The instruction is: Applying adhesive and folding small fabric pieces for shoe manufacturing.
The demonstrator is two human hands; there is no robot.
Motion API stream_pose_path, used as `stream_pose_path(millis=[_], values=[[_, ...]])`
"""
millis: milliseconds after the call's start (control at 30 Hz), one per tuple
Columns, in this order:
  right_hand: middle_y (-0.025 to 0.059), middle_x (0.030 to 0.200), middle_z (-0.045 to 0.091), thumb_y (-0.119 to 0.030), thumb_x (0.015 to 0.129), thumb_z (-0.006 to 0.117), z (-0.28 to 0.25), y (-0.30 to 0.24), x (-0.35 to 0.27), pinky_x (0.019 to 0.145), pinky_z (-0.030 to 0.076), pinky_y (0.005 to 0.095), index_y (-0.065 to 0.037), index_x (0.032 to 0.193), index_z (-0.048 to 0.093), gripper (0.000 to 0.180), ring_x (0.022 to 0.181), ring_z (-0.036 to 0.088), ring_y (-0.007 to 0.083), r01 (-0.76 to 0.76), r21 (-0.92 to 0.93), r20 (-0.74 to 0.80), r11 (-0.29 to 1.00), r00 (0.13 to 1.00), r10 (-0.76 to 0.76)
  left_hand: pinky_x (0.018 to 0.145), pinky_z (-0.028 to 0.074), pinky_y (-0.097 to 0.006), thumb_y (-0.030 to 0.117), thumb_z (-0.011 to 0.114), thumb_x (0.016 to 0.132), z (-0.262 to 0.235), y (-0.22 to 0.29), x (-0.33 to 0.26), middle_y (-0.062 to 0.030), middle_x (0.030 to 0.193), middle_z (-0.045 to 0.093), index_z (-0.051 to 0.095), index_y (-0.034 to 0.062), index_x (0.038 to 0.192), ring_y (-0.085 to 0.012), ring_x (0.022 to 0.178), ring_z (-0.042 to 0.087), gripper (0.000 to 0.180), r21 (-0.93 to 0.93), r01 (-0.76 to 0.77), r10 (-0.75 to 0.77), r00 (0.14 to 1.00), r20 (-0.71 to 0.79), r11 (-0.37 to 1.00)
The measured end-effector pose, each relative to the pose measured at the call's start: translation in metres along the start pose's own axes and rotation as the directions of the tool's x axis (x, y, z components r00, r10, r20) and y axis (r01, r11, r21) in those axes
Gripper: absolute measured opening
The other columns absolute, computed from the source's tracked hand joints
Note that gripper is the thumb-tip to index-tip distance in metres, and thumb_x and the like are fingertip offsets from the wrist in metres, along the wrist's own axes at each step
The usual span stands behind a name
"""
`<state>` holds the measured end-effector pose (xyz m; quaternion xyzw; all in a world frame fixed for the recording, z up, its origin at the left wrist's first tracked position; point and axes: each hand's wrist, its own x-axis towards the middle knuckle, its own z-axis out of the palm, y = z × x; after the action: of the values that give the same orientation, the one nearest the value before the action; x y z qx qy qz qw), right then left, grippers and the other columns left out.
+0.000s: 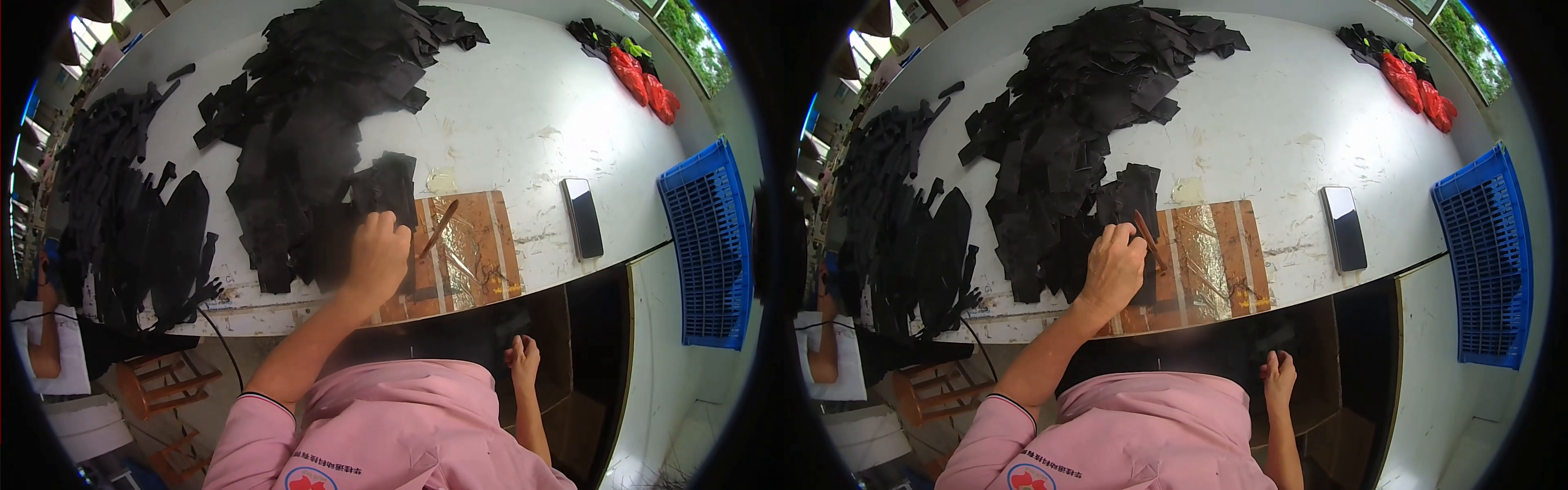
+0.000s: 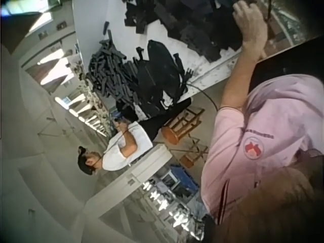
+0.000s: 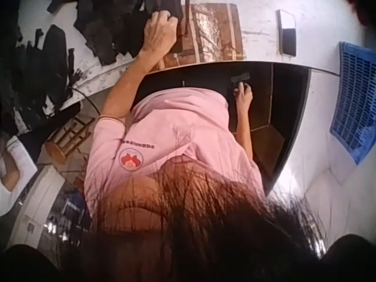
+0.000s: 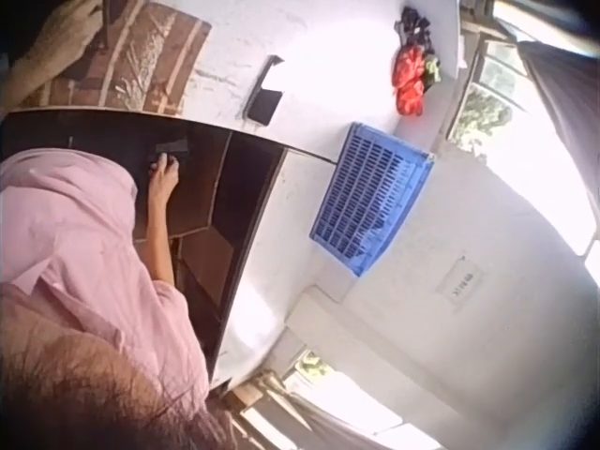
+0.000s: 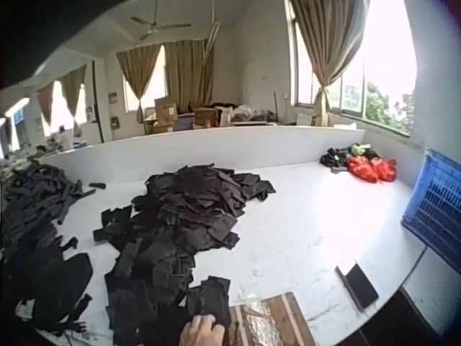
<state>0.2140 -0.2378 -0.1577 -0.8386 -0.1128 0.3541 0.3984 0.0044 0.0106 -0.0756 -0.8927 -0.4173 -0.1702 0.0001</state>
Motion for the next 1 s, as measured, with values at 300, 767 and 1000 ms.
stream_pose_path(millis=[300,767,1000], values=[[0.0093,0.066,0.055,-0.009,0.078,0.061,0.078,-0.163,-0.066,0.052,0.044,0.0274,-0.001,0.084,0.059,0.011,0.056,0.055,0.0201,0.763,0.215,0.389,0.609,0.505,-0.770,0.046,0.034,-0.018,0.006,0.060,0.079,-0.055,0.001,-0.027,0.0014,0.062,0.053,0.061,0.0001,0.077,-0.0046,0.052,0.044,0.006,-0.931,0.365,-0.549,0.779,0.301,0.008],[0.0122,0.071,0.056,-0.005,0.073,0.063,0.106,-0.196,-0.083,0.054,0.045,0.0284,0.002,0.084,0.060,0.014,0.061,0.058,0.0236,0.807,0.286,0.332,0.517,0.423,-0.843,0.048,0.033,-0.016,0.006,0.061,0.079,-0.060,0.028,-0.053,0.0014,0.068,0.047,0.055,0.0006,0.074,-0.0039,0.055,0.041,0.010,-0.956,0.219,-0.442,0.850,0.286,-0.197],[0.0131,0.070,0.056,-0.003,0.075,0.058,0.108,-0.191,-0.081,0.052,0.045,0.0319,0.002,0.082,0.060,0.009,0.060,0.057,0.0270,0.761,0.256,0.396,0.596,0.480,-0.783,0.047,0.037,-0.018,0.000,0.058,0.079,-0.058,0.029,-0.056,-0.0020,0.070,0.053,0.056,-0.0004,0.076,-0.0049,0.054,0.046,0.004,-0.974,0.194,-0.503,0.857,0.111,0.115]])
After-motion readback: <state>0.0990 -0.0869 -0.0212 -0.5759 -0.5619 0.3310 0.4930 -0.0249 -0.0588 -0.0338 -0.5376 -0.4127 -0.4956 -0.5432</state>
